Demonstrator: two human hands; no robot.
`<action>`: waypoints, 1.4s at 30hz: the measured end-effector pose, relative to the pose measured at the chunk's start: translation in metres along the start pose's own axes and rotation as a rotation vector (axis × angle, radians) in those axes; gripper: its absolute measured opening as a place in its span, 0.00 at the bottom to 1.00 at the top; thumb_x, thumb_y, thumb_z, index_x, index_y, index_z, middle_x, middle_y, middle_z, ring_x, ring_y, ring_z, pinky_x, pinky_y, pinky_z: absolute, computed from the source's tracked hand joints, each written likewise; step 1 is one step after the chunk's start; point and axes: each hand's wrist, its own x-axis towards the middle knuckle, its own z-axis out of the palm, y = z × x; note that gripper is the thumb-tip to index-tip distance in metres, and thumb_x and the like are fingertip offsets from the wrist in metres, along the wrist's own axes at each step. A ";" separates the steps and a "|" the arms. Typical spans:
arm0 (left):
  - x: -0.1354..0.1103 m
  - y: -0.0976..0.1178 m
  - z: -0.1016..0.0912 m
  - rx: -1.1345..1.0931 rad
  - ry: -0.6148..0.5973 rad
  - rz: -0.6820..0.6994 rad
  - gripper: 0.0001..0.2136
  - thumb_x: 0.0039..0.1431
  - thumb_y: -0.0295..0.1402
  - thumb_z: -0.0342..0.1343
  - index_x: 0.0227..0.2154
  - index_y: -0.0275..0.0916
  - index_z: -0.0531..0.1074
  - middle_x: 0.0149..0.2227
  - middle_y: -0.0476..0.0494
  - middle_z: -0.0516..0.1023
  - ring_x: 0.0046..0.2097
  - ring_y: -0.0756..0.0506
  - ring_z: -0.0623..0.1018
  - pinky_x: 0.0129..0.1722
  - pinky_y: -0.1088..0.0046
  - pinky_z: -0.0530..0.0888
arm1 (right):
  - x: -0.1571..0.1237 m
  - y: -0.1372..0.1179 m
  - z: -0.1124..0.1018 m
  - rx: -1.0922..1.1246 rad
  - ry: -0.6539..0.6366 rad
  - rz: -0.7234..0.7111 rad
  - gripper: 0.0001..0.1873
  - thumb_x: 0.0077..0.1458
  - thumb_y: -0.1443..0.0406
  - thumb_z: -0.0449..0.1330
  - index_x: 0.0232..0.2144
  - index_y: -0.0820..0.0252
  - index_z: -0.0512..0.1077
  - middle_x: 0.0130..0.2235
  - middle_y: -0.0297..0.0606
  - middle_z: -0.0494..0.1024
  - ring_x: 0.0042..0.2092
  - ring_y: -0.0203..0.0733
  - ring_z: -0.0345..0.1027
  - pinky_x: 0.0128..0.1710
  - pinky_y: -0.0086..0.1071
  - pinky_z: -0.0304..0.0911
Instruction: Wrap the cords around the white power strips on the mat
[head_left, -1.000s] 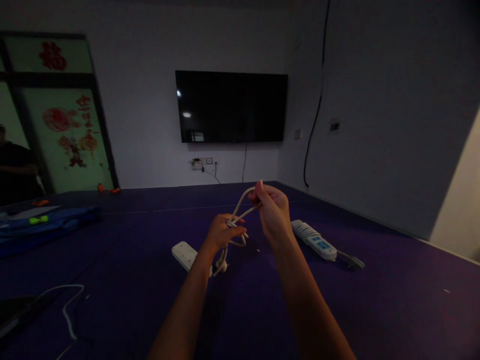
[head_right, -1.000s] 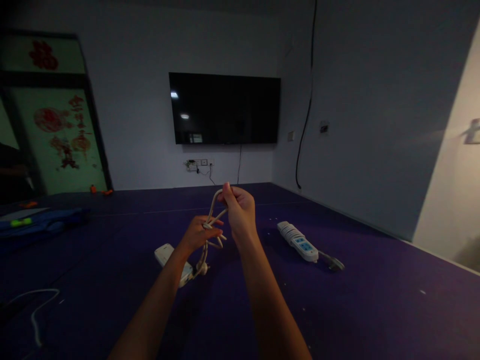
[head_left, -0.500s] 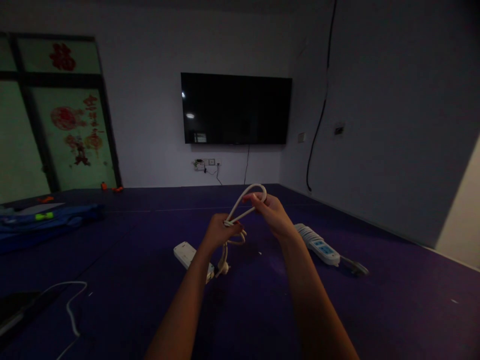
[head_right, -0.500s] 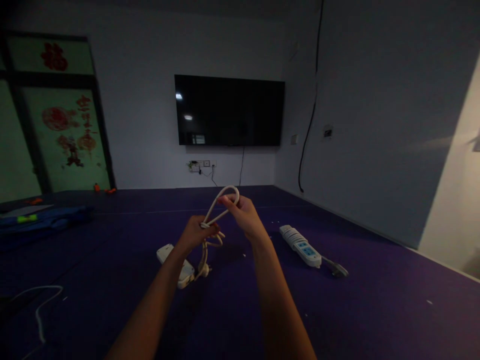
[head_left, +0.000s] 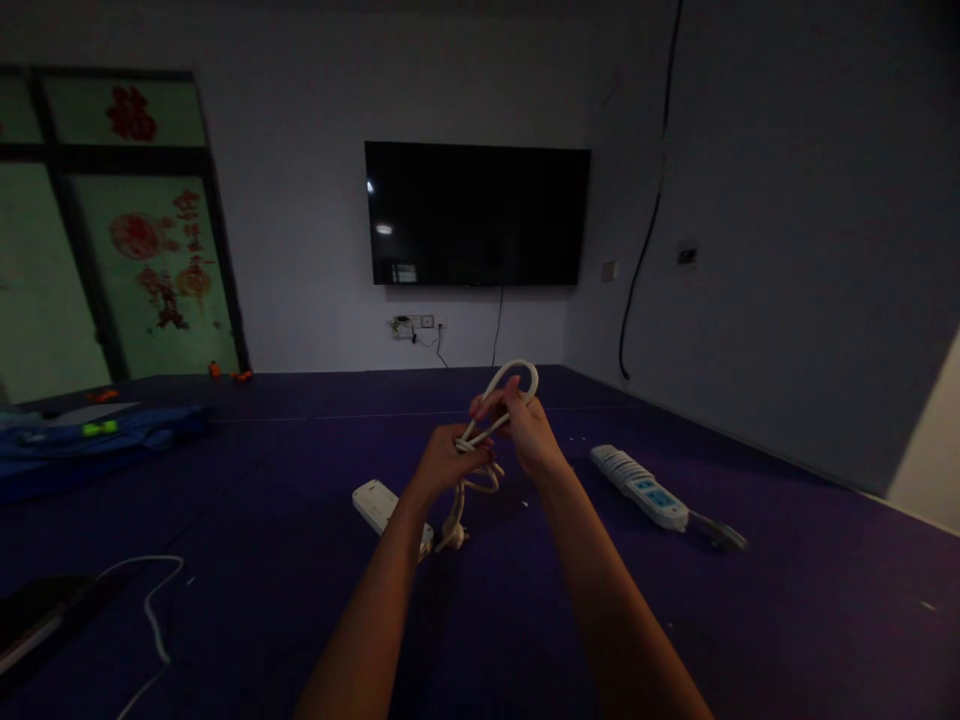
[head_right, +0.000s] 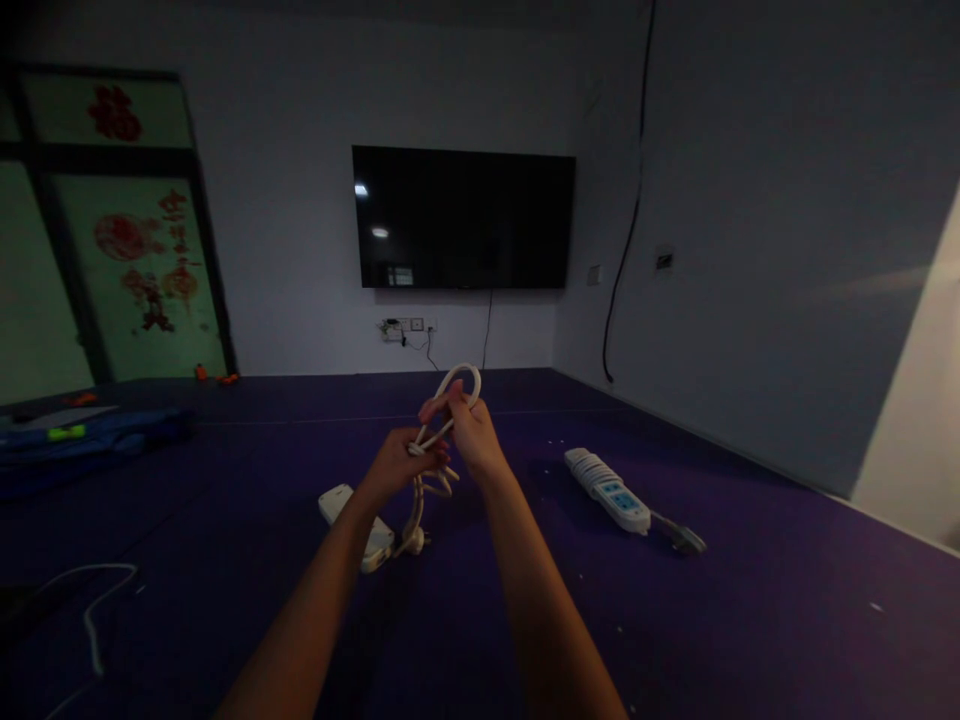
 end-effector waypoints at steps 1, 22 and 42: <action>0.000 -0.001 0.001 0.001 -0.007 0.009 0.09 0.37 0.33 0.63 0.24 0.33 0.74 0.23 0.46 0.76 0.25 0.49 0.74 0.28 0.73 0.70 | -0.001 -0.001 0.002 0.002 0.009 -0.020 0.36 0.46 0.35 0.46 0.13 0.60 0.65 0.22 0.39 0.71 0.21 0.32 0.57 0.19 0.28 0.50; -0.004 -0.002 0.006 0.021 -0.110 0.071 0.07 0.37 0.29 0.61 0.23 0.32 0.73 0.22 0.47 0.74 0.24 0.50 0.73 0.25 0.76 0.69 | -0.020 -0.044 0.005 -0.053 0.135 -0.274 0.35 0.46 0.35 0.44 0.10 0.57 0.53 0.13 0.32 0.59 0.17 0.30 0.52 0.17 0.27 0.49; 0.005 -0.021 -0.019 0.150 -0.013 -0.003 0.35 0.37 0.36 0.68 0.51 0.35 0.64 0.44 0.37 0.73 0.40 0.45 0.76 0.40 0.68 0.72 | -0.006 -0.024 -0.012 -0.028 0.097 -0.138 0.28 0.47 0.42 0.55 0.21 0.62 0.70 0.23 0.34 0.70 0.19 0.28 0.54 0.17 0.24 0.49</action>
